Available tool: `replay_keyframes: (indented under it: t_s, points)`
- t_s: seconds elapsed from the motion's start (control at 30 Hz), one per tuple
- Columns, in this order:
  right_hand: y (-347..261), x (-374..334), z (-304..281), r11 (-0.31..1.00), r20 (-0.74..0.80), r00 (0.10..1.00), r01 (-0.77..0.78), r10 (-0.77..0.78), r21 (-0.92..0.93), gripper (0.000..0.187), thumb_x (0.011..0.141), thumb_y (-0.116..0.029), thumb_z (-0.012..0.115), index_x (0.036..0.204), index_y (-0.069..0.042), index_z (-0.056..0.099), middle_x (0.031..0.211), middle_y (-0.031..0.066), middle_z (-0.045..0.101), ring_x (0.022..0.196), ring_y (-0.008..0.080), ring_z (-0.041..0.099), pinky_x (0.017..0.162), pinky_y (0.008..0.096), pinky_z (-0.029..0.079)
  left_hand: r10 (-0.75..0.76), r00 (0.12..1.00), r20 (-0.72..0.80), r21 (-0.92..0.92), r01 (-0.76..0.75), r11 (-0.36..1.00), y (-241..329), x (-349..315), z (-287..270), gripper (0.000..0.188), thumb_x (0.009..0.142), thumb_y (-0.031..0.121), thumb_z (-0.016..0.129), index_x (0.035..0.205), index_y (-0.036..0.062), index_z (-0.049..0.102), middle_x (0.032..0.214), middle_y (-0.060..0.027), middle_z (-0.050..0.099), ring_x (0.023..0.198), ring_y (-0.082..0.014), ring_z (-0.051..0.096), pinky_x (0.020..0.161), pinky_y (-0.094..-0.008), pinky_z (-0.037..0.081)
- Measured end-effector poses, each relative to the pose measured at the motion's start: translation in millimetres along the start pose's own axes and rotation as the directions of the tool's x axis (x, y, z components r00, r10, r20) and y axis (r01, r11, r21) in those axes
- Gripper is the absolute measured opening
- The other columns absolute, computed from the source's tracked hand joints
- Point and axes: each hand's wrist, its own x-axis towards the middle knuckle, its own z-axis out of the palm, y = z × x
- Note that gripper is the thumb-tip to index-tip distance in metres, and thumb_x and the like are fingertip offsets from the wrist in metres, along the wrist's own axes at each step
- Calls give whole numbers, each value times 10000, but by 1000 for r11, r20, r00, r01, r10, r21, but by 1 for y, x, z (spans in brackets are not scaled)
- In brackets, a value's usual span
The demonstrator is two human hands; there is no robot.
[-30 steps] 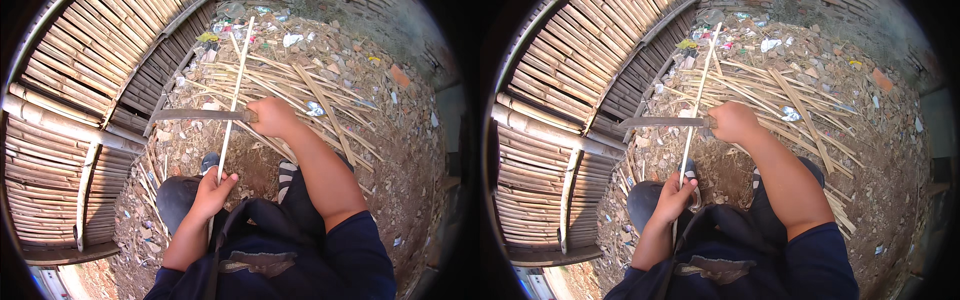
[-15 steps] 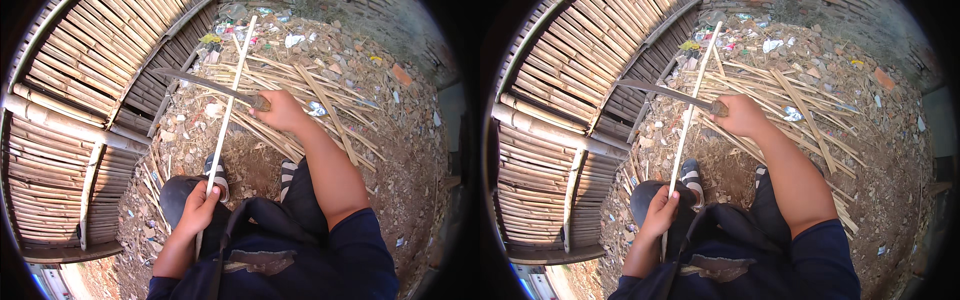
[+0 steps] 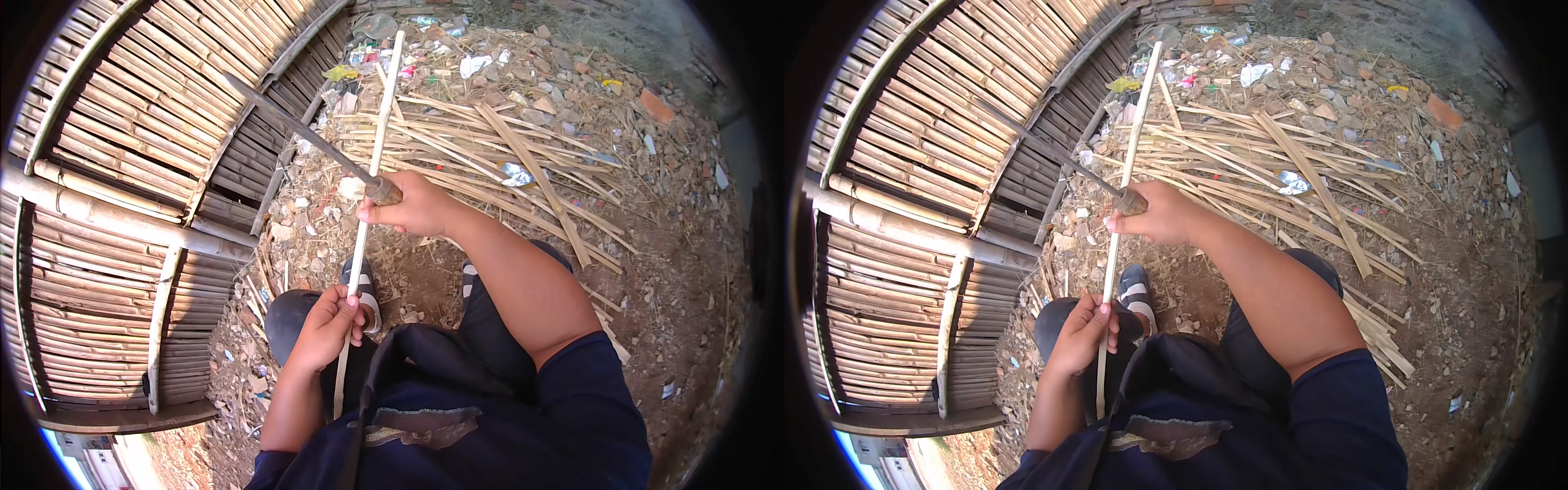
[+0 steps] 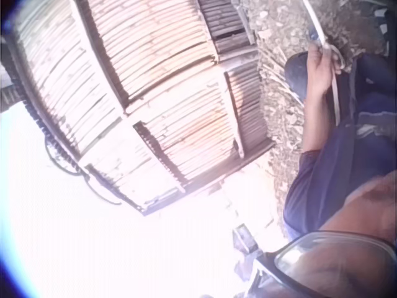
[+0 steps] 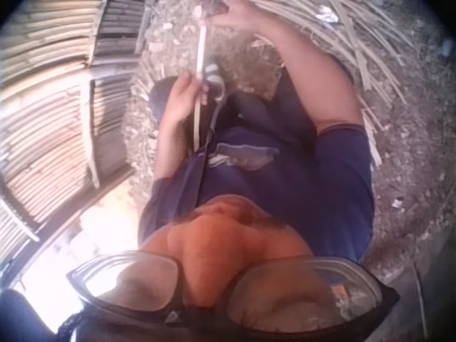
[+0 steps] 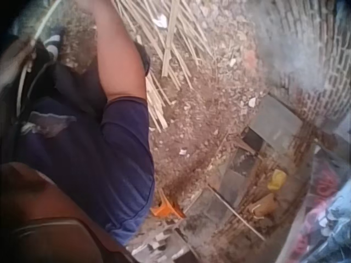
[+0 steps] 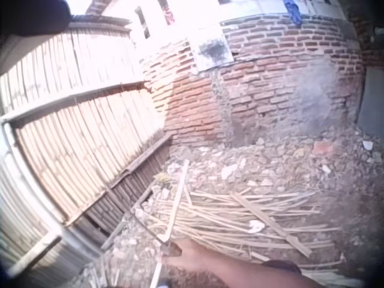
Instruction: The person strips thin layers from a bamboo pole using a knife.
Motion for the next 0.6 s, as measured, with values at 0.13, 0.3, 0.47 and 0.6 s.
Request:
replay_keyframes:
  t_s: [0.13,0.3,0.47,0.6]
  points:
    - [12,-3,-32,843,-49,937,289,-347,-454,353,879,-349,848,1046,-58,740,819,66,719,686,181,652,665,362,521,-121,969,215,-204,165,965,7,34,1,250,1137,320,494,1112,86,577,737,25,466,549,-74,395,464,-225,325]
    - [-24,-25,-63,636,-178,982,-101,-58,-765,354,818,-323,818,1123,-150,773,973,170,763,939,368,736,811,455,569,-143,976,165,-349,194,917,-6,43,-5,200,1114,297,549,1036,114,566,704,54,381,517,-51,301,443,-222,216]
    - [-11,-13,-27,407,-24,1000,-16,-15,-913,318,812,-357,828,1024,-134,747,813,158,720,864,403,716,765,504,555,-125,976,178,-359,183,915,-7,43,-1,181,1084,276,612,1003,132,540,706,59,393,519,-47,317,443,-220,211]
    - [-2,-9,-21,534,61,998,44,15,-844,309,807,-359,831,982,-116,756,825,180,716,842,403,711,745,505,547,-107,975,194,-366,173,915,-7,34,-2,166,1049,207,684,1038,126,539,732,82,469,528,-40,367,465,-236,262]
